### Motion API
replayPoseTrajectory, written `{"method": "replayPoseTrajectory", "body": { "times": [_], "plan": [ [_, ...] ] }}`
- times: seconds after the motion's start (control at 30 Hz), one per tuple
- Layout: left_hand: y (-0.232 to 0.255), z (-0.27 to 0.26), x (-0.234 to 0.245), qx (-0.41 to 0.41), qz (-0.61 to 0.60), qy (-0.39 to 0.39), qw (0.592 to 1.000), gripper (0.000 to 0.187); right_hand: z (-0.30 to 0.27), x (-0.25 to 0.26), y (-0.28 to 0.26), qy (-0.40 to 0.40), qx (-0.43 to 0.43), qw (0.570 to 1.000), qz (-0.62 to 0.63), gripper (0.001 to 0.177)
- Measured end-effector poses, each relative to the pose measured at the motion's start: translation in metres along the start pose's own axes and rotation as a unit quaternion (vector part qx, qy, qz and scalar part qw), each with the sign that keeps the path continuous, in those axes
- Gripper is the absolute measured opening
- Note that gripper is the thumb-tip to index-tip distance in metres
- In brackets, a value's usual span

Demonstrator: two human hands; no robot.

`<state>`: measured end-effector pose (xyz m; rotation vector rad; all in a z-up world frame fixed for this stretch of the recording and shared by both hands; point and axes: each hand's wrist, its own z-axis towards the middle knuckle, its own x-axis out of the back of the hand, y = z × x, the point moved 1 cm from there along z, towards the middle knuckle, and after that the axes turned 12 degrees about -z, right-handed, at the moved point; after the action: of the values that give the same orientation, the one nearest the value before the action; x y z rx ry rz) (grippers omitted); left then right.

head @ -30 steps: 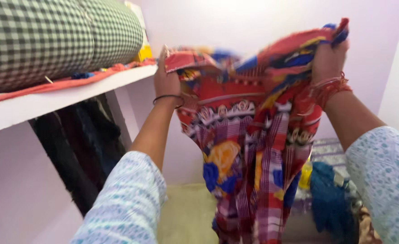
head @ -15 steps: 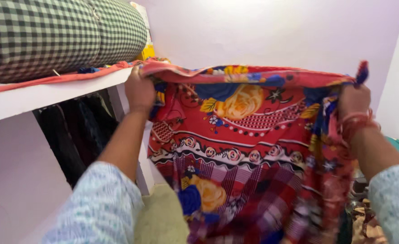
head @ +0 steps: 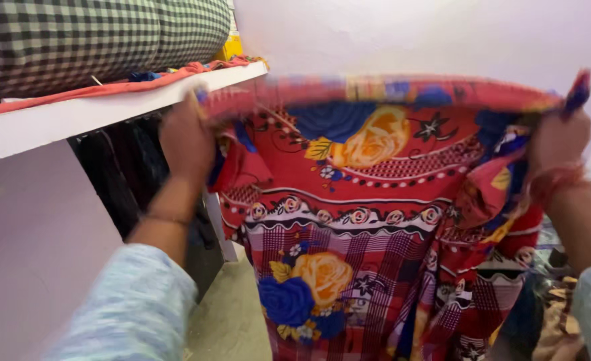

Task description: The person folds a colorful patterned cloth by hand, repeatedly aligning edges and smoothing the fabric. The cloth is handled continuously and folded into a smaller bundle.

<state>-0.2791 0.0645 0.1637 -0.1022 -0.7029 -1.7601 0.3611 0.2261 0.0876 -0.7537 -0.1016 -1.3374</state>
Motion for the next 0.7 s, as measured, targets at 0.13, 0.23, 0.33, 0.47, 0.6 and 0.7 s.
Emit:
{"method": "replayPoseTrajectory", "body": {
  "times": [0.13, 0.23, 0.33, 0.47, 0.6, 0.7],
  "plan": [
    [-0.027, -0.078, 0.008, 0.114, 0.09, -0.285, 0.948, 0.042, -0.076, 0.012, -0.001, -0.327, 0.025, 0.94, -0.089, 0.044],
    [-0.033, -0.057, 0.013, 0.077, 0.184, -0.355, 0.913, 0.041, -0.078, 0.012, -0.007, -0.302, 0.075, 0.942, -0.127, 0.044],
    [-0.032, -0.024, 0.018, 0.051, 0.103, -0.239, 0.964, 0.036, -0.059, 0.001, -0.002, -0.2, 0.001, 0.976, -0.088, 0.041],
    [-0.057, -0.069, -0.009, -0.031, 0.036, -0.058, 0.997, 0.029, -0.088, -0.036, 0.028, -0.075, -0.024, 0.997, 0.024, 0.037],
    [-0.118, -0.148, -0.074, 0.139, 0.103, -0.519, 0.837, 0.029, -0.149, -0.083, 0.04, -0.377, 0.019, 0.92, -0.104, 0.042],
    [-0.139, -0.147, -0.104, 0.189, 0.018, -0.508, 0.84, 0.034, -0.172, -0.079, 0.026, -0.371, 0.018, 0.923, -0.103, 0.044]
  ]
}}
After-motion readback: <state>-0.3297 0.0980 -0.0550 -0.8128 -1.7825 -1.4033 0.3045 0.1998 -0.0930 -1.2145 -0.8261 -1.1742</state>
